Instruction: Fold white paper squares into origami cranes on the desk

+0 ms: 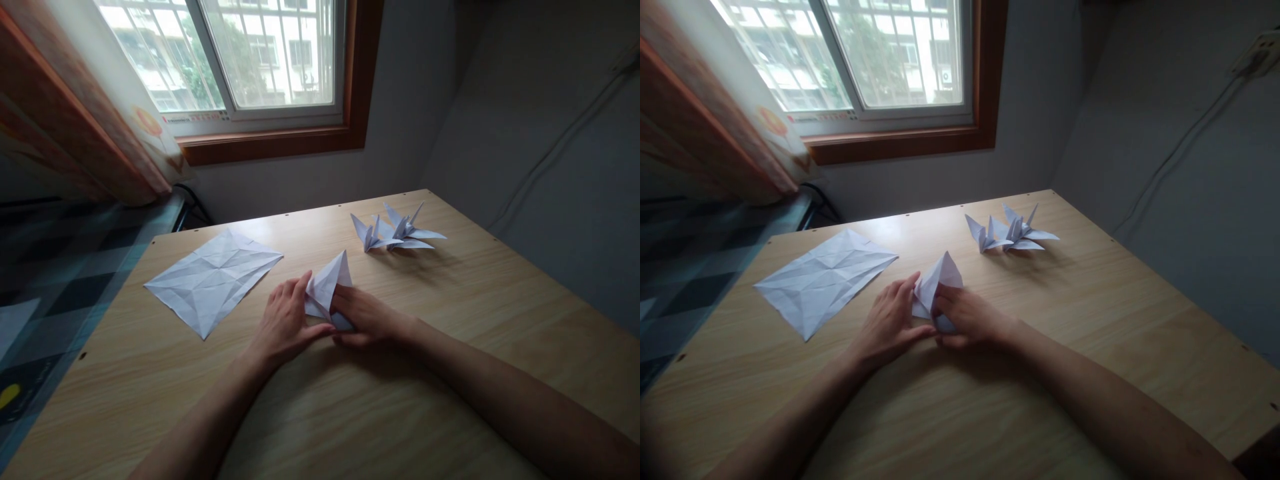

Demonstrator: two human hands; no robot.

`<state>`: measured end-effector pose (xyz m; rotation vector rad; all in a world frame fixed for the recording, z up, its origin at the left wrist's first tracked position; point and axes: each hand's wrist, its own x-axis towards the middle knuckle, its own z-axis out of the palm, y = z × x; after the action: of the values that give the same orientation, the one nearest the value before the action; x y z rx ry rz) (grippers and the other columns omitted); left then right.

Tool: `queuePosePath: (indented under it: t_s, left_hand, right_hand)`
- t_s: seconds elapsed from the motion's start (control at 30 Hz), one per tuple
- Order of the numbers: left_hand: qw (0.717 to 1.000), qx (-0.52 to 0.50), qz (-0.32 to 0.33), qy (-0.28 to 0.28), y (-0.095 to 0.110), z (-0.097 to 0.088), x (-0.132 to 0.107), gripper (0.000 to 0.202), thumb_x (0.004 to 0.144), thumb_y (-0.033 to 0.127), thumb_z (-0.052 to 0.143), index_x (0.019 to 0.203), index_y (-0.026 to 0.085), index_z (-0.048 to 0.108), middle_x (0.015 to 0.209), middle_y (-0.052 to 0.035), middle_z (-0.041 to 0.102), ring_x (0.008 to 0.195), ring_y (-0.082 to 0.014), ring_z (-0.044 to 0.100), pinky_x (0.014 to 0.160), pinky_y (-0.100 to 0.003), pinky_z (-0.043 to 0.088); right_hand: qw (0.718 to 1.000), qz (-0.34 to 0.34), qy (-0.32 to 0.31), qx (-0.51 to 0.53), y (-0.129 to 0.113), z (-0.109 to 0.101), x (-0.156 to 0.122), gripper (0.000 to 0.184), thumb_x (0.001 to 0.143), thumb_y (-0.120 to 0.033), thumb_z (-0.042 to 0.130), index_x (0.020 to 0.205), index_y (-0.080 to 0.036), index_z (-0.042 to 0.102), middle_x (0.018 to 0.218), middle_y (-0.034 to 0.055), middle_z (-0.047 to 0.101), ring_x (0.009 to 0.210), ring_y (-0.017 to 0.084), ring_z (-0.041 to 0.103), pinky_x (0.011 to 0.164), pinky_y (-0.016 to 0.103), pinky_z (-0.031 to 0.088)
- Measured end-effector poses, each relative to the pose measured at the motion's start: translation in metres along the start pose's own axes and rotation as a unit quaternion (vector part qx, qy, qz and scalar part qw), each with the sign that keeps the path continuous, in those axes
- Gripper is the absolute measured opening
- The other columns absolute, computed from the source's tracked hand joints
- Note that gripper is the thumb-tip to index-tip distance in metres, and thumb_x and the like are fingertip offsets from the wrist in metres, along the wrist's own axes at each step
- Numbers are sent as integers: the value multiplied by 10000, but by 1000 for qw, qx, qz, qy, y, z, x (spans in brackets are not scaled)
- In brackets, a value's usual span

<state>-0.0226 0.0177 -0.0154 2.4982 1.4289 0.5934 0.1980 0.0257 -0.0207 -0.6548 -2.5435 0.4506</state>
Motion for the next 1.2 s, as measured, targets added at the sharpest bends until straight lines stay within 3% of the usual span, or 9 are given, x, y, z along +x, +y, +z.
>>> queuePosePath:
  t_s: [0.17, 0.4, 0.6, 0.73, 0.9, 1.1, 1.2]
  left_hand:
    - [998, -12, 34, 44, 4, -1, 0, 986, 748, 600, 683, 1502, 213, 180, 1410, -179, 437, 1285, -349, 444, 1045, -505, 388]
    - [999, -30, 39, 24, 4, 3, 1, 1125, 679, 536, 769, 1523, 204, 103, 1402, -189, 506, 1239, -364, 517, 1010, -522, 414]
    - [998, -38, 41, 11, 3, 3, 1, 1075, 743, 570, 692, 1527, 176, 71, 1342, -177, 555, 1197, -350, 545, 1005, -507, 406]
    - [998, -45, 32, -3, 5, 0, 3, 989, 787, 609, 609, 1521, 166, 117, 1273, -152, 596, 1137, -325, 569, 1001, -488, 395]
    - [1000, -30, 1, 6, 7, 1, 4, 939, 788, 580, 621, 1507, 174, 174, 1214, -130, 616, 1100, -311, 562, 986, -479, 392]
    - [999, -14, -22, 27, 7, 3, 5, 820, 810, 510, 619, 1470, 179, 261, 1155, -104, 629, 1078, -303, 553, 955, -466, 408]
    - [999, 3, -21, 31, 7, 2, 5, 780, 813, 454, 621, 1458, 180, 276, 1149, -99, 627, 1069, -301, 550, 948, -460, 410]
  right_hand:
    - [1000, -1, -9, 18, 0, -2, -1, 264, 776, -271, 592, 1007, -148, 550, 1095, 143, 565, 984, 276, 549, 907, 423, 484]
    - [1000, -10, -19, 22, 3, 1, -2, 385, 733, -287, 605, 1082, -145, 531, 1188, 169, 556, 1051, 302, 546, 932, 458, 482]
    - [999, -17, -26, 28, 0, -2, -2, 569, 756, -249, 619, 1282, -101, 461, 1337, 207, 510, 1230, 312, 477, 1043, 464, 413]
    - [999, -7, -53, 3, -3, -4, -1, 445, 780, -256, 624, 1209, -157, 553, 1314, 161, 550, 1231, 315, 475, 1036, 485, 402]
    - [999, 18, -26, -11, -5, 0, -4, 199, 793, -250, 630, 984, -206, 660, 1114, 104, 644, 1042, 277, 564, 897, 426, 465]
    - [996, 67, 45, -30, -5, -2, -9, 185, 810, -314, 639, 946, -195, 679, 969, 92, 646, 894, 245, 571, 793, 375, 462]
    - [993, 92, 78, -3, -5, -3, -13, 170, 803, -250, 629, 957, -178, 635, 907, 77, 638, 825, 220, 572, 748, 344, 463]
